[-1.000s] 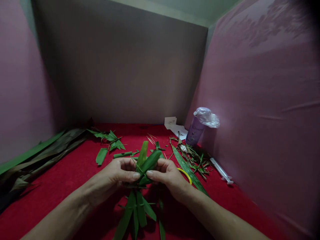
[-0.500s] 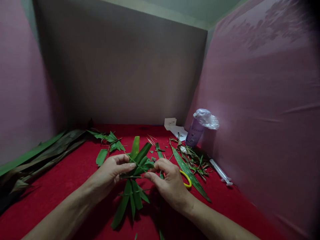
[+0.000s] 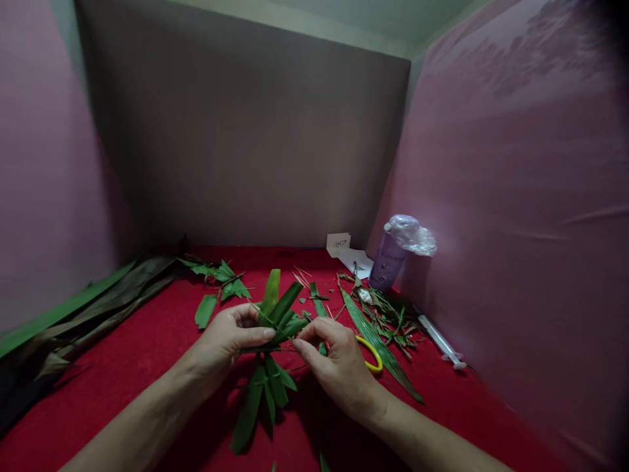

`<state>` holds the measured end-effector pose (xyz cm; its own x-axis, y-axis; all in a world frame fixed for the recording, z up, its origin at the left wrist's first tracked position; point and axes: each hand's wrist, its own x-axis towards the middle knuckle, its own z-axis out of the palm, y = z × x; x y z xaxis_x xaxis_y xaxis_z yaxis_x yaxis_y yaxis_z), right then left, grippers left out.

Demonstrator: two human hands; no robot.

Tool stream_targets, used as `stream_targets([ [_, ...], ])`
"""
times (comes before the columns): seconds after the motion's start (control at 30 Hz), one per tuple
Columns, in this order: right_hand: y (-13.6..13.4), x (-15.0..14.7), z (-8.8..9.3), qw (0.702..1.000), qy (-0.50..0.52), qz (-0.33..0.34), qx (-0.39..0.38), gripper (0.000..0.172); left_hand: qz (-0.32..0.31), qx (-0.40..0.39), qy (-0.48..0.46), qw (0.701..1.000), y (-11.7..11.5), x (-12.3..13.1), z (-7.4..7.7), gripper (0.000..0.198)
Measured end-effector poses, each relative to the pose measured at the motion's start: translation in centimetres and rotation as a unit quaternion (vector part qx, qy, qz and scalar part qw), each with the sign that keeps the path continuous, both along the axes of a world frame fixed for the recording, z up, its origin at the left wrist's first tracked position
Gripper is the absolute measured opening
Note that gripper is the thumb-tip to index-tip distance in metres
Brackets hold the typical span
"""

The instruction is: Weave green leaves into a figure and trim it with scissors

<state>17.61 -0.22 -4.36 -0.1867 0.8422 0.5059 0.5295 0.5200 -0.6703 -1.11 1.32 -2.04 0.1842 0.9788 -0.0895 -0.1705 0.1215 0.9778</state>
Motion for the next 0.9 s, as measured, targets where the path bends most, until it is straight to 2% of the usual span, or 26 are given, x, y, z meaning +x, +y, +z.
stream_targets([
  [0.2, -0.17, 0.02, 0.14, 1.0, -0.013, -0.003, 0.004, 0.019, 0.014, -0.002, -0.002, 1.0, -0.12, -0.06, 0.15, 0.017],
  [0.4, -0.07, 0.06, 0.01, 1.0, -0.021, 0.002, 0.008, 0.017, 0.017, -0.011, -0.009, 1.0, 0.35, -0.34, -0.27, 0.021],
  [0.57, -0.09, 0.11, -0.16, 0.999, -0.026, 0.019, 0.026, 0.014, 0.025, -0.026, 0.003, 0.999, 0.16, -0.31, 0.0, 0.02],
  [0.8, -0.09, 0.07, -0.09, 0.998, -0.04, 0.027, 0.039, 0.013, -0.024, 0.002, -0.017, 1.0, 0.22, -0.19, -0.43, 0.023],
  [0.9, -0.05, 0.08, -0.11, 0.998, -0.044, 0.034, 0.042, 0.013, -0.013, 0.005, -0.014, 1.0, 0.2, -0.07, -0.48, 0.022],
])
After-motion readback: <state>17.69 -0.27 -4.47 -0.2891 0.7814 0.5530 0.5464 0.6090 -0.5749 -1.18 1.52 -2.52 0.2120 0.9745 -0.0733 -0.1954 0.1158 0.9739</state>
